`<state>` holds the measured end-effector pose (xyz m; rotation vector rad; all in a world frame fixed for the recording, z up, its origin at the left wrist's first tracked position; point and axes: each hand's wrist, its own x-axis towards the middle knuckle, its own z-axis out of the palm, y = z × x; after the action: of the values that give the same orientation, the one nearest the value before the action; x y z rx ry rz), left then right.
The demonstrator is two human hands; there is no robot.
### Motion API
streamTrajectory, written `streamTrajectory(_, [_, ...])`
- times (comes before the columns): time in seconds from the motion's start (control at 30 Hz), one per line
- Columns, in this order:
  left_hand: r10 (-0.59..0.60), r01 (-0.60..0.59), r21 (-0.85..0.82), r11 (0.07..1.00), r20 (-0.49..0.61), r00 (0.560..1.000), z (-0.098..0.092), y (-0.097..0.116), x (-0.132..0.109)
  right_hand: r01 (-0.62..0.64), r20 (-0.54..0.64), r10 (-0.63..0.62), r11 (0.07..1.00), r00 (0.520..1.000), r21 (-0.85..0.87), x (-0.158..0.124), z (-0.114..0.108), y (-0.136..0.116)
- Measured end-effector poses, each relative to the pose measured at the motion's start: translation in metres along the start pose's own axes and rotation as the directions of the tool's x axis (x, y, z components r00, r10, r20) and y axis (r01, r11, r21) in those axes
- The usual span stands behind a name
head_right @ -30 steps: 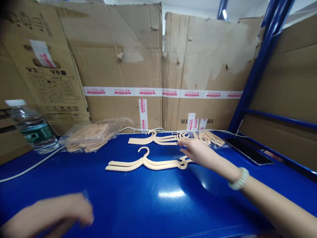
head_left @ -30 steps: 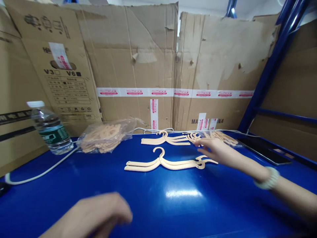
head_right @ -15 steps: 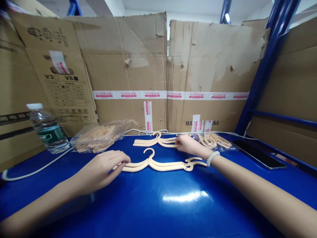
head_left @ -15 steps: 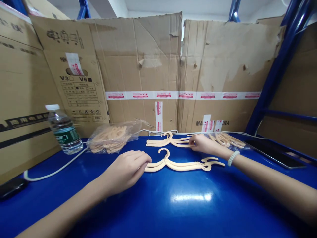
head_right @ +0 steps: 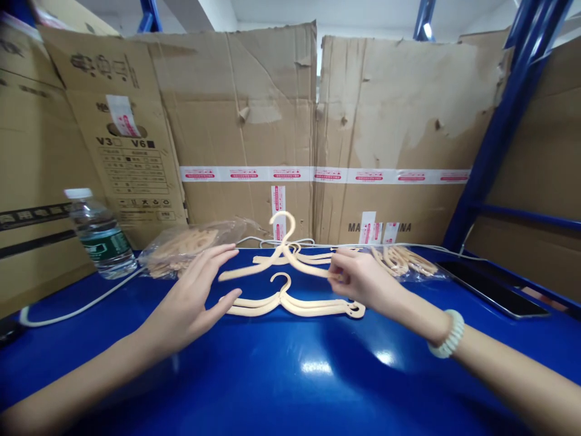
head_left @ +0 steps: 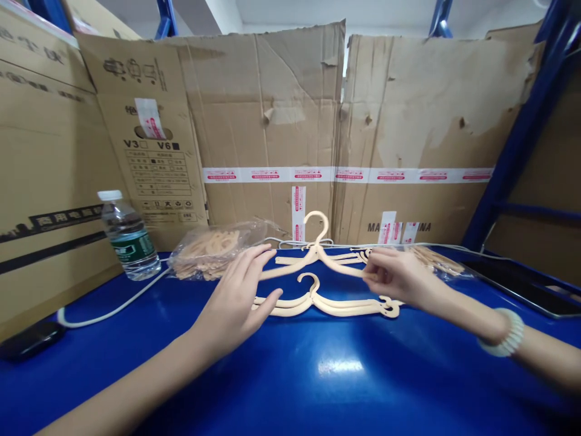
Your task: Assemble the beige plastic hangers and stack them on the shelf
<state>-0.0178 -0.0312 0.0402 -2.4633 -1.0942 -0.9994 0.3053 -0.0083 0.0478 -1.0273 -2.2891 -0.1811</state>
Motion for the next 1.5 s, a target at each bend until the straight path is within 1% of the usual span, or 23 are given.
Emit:
streamTrajectory(0.07, [-0.016, 0.019, -0.038, 0.999, 0.066, 0.998, 0.002, 0.001, -0.003, 0.057, 0.010, -0.058, 0.998, 0.998, 0.024, -0.007, 0.005, -0.015])
streamTrajectory(0.17, [0.004, 0.024, -0.157, 0.987, 0.180, 0.984, 0.003, -0.001, -0.008, 0.066, 0.016, -0.068, 0.993, 0.998, 0.097, -0.013, 0.012, -0.024])
streamTrajectory(0.27, [-0.010, 0.066, -0.247, 0.967, 0.221, 0.975, 0.002, -0.005, -0.013, -0.004, 0.067, -0.011, 0.975, 0.998, 0.221, -0.013, 0.007, -0.014])
streamTrajectory(0.3, [-0.026, 0.090, -0.268, 0.959, 0.235, 0.972, 0.001, -0.007, -0.015, -0.048, 0.060, 0.034, 0.967, 0.998, 0.249, -0.011, 0.002, -0.007])
streamTrajectory(0.37, [-0.055, 0.137, -0.292, 0.946, 0.273, 0.960, 0.001, -0.009, -0.019, -0.149, 0.002, 0.154, 0.955, 0.988, 0.256, -0.007, -0.008, 0.012])
streamTrajectory(0.4, [-0.063, 0.154, -0.297, 0.942, 0.293, 0.954, 0.002, -0.010, -0.021, -0.197, -0.033, 0.211, 0.952, 0.977, 0.236, -0.005, -0.012, 0.023])
streamTrajectory(0.43, [-0.068, 0.166, -0.300, 0.939, 0.312, 0.948, 0.004, -0.010, -0.022, -0.235, -0.027, 0.245, 0.952, 0.969, 0.197, -0.004, -0.014, 0.035])
streamTrajectory(0.5, [-0.078, 0.184, -0.309, 0.933, 0.327, 0.942, 0.009, -0.010, -0.025, -0.263, 0.067, 0.260, 0.964, 0.963, 0.038, -0.003, -0.014, 0.056])
streamTrajectory(0.6, [-0.096, 0.213, -0.335, 0.918, 0.331, 0.939, 0.017, -0.009, -0.027, -0.174, 0.158, 0.219, 0.951, 0.963, -0.257, -0.008, -0.003, 0.076])
streamTrajectory(0.67, [-0.112, 0.230, -0.349, 0.909, 0.326, 0.939, 0.021, -0.009, -0.028, -0.098, 0.197, 0.181, 0.924, 0.963, -0.368, -0.011, 0.005, 0.081])
streamTrajectory(0.73, [-0.118, 0.235, -0.360, 0.903, 0.319, 0.940, 0.022, -0.009, -0.030, -0.052, 0.219, 0.157, 0.907, 0.963, -0.418, -0.014, 0.010, 0.082])
streamTrajectory(0.83, [-0.109, 0.236, -0.375, 0.896, 0.329, 0.938, 0.022, -0.009, -0.032, -0.030, 0.234, 0.149, 0.894, 0.961, -0.448, -0.017, 0.009, 0.084])
streamTrajectory(0.93, [-0.107, 0.241, -0.377, 0.894, 0.343, 0.933, 0.021, -0.009, -0.033, -0.056, 0.251, 0.192, 0.883, 0.949, -0.465, -0.020, 0.007, 0.091])
streamTrajectory(1.07, [-0.115, 0.243, -0.373, 0.895, 0.332, 0.936, 0.021, -0.010, -0.031, -0.096, 0.220, 0.250, 0.836, 0.943, -0.540, -0.023, 0.012, 0.095])
streamTrajectory(1.13, [-0.115, 0.242, -0.376, 0.894, 0.329, 0.937, 0.021, -0.010, -0.031, -0.075, 0.224, 0.238, 0.825, 0.945, -0.560, -0.022, 0.016, 0.094])
streamTrajectory(1.23, [-0.115, 0.245, -0.377, 0.893, 0.336, 0.935, 0.019, -0.010, -0.030, -0.024, 0.213, 0.178, 0.819, 0.961, -0.573, -0.019, 0.018, 0.093])
streamTrajectory(1.3, [-0.119, 0.250, -0.376, 0.892, 0.338, 0.934, 0.017, -0.009, -0.030, -0.005, 0.165, 0.121, 0.820, 0.979, -0.572, -0.018, 0.015, 0.093])
streamTrajectory(1.33, [-0.123, 0.252, -0.377, 0.891, 0.335, 0.934, 0.016, -0.009, -0.031, -0.011, 0.112, 0.087, 0.834, 0.990, -0.552, -0.018, 0.013, 0.093])
streamTrajectory(1.37, [-0.127, 0.256, -0.378, 0.889, 0.335, 0.934, 0.015, -0.008, -0.031, -0.034, 0.028, 0.056, 0.859, 0.998, -0.511, -0.018, 0.010, 0.093])
streamTrajectory(1.4, [-0.130, 0.260, -0.382, 0.887, 0.334, 0.934, 0.015, -0.008, -0.031, -0.076, -0.085, 0.042, 0.892, 0.995, -0.445, -0.019, 0.008, 0.091])
streamTrajectory(1.43, [-0.134, 0.265, -0.387, 0.883, 0.334, 0.933, 0.014, -0.008, -0.030, -0.139, -0.219, 0.063, 0.926, 0.974, -0.351, -0.020, 0.004, 0.088])
streamTrajectory(1.47, [-0.138, 0.271, -0.392, 0.879, 0.334, 0.932, 0.014, -0.007, -0.030, -0.212, -0.344, 0.127, 0.952, 0.930, -0.222, -0.020, 0.001, 0.083])
streamTrajectory(1.5, [-0.142, 0.276, -0.397, 0.875, 0.335, 0.931, 0.013, -0.007, -0.029, -0.284, -0.430, 0.232, 0.957, 0.873, -0.062, -0.021, -0.002, 0.076])
